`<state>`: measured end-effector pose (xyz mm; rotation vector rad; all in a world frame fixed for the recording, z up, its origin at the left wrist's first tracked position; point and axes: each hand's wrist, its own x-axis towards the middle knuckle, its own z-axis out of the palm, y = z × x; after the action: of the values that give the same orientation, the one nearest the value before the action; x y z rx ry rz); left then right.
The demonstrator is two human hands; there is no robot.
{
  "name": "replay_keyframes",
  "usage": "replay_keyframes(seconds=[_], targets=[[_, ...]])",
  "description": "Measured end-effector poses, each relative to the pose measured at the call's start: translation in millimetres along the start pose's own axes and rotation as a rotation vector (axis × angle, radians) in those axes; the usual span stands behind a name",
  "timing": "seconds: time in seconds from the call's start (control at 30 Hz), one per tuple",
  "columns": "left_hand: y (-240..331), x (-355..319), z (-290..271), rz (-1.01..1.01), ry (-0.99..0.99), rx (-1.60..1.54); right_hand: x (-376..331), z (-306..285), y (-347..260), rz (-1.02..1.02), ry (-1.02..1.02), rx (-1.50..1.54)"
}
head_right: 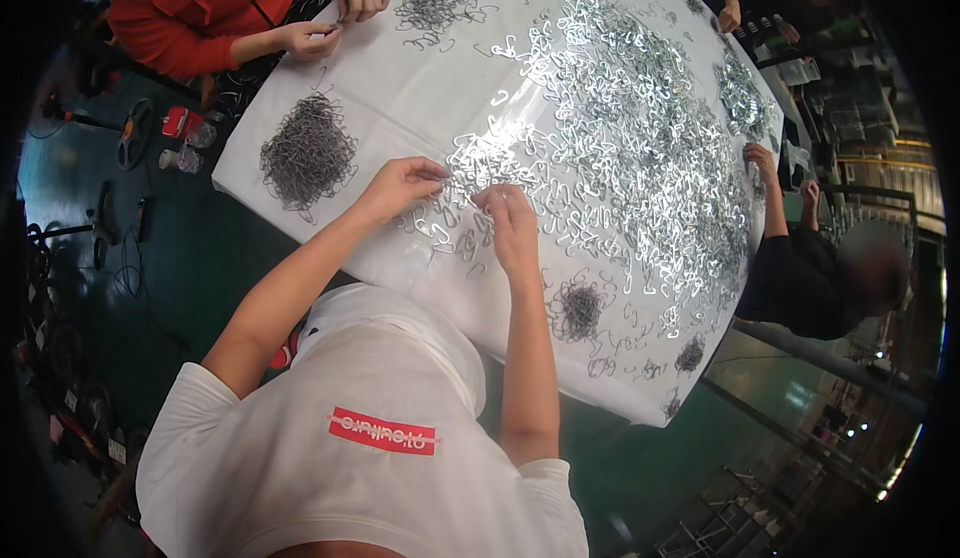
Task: The person repeatedly picks up small metal clips from a white table and links them together by hand. They occasionally lift the assembled chain to hang it on a nearby metal rack. Other people at the table perform the same task.
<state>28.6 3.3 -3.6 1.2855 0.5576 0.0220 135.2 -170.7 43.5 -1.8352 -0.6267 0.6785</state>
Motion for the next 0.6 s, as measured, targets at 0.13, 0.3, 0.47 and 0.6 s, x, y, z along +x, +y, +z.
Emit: replay_keyframes(seconds=[0.13, 0.3, 0.47, 0.6], targets=[[3.0, -3.3, -1.6, -0.081, -0.177, -0.070, 2.7, 2.4, 3.8, 0.023, 0.051, 0.174], [5.4, -6.2, 3.1, -0.110, -0.148, -0.191, 3.6, 5.7, 5.8, 0.036, 0.019, 0.303], [9.7, -8.6, 5.1, -0.100, -0.024, -0.155, 3.4, 2.6, 3.0, 0.013, 0.006, 0.274], [9.8, -6.5, 2.8, -0.109, -0.087, -0.179, 4.7, 0.9, 1.3, 0.014, 0.005, 0.308]])
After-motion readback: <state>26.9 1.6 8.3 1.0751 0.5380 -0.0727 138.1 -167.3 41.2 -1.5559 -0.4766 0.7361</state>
